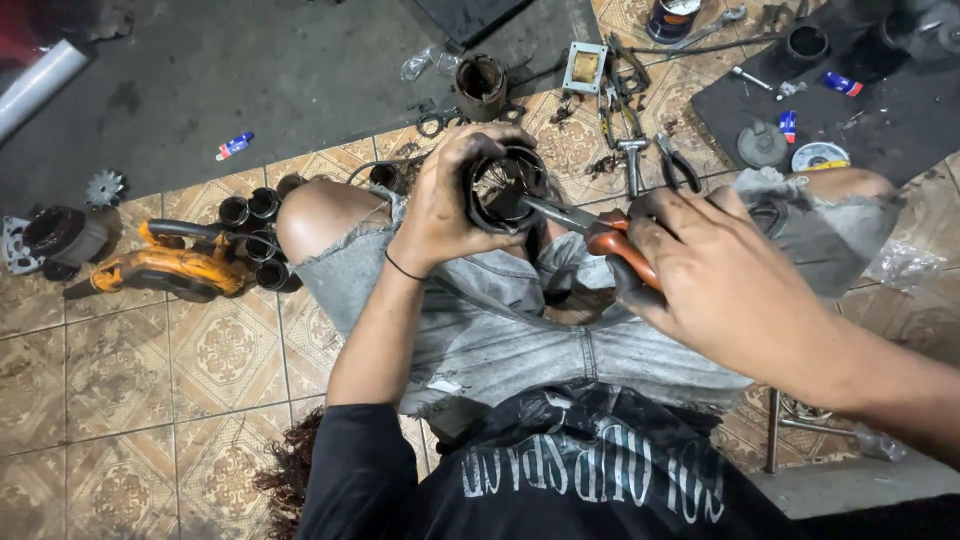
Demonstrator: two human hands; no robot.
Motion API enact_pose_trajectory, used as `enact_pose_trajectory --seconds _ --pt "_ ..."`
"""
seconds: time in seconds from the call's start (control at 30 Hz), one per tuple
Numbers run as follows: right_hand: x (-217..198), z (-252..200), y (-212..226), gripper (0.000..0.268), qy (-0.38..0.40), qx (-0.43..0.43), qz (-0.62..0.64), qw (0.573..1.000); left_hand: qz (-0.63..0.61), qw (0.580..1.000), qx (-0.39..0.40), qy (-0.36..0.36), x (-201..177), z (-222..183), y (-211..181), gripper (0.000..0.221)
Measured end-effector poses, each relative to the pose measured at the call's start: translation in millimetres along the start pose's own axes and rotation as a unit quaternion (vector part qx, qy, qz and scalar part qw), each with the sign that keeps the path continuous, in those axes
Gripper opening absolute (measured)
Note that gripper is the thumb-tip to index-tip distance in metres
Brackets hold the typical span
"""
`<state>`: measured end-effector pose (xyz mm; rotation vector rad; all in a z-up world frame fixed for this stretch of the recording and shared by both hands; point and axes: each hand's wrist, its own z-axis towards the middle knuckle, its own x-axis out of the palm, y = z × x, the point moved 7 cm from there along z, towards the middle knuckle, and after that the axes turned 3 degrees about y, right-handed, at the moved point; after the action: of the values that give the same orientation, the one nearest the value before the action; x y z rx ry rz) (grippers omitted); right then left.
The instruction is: Extracting copper wire windings from an electric motor stator using pliers and a screwdriver for prying and pulling.
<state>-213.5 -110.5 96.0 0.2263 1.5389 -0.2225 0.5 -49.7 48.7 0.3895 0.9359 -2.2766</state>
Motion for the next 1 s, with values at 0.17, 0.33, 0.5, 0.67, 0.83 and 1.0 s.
enact_pose_trajectory --seconds 0.17,0.33,0.5,0.67,0.83,1.0 --pt "0 -25 -32 0.034 0.073 0.026 0.085 0.993 -0.087 0.996 -0.018 -0.029 -11 0 0 0.085" --pt "42 -30 -92 0.027 0.078 0.119 0.194 0.971 -0.172 0.982 0.020 -0.071 -17 -9 3 0.093" --pt "135 0 -113 0.005 -0.084 0.106 0.420 0.897 -0.325 0.941 0.070 -0.058 -6 -8 -14 0.100" --pt "124 18 -72 0.045 -0.159 -0.056 0.497 0.851 -0.404 0.913 0.062 -0.004 8 -10 -32 0.119" --pt "130 25 -66 0.031 -0.165 -0.029 0.603 0.780 -0.322 0.938 -0.031 -0.127 -4 -19 1 0.126" --pt "113 46 -39 0.025 -0.138 -0.034 0.631 0.762 -0.568 0.727 -0.245 -0.297 -11 -42 63 0.109"
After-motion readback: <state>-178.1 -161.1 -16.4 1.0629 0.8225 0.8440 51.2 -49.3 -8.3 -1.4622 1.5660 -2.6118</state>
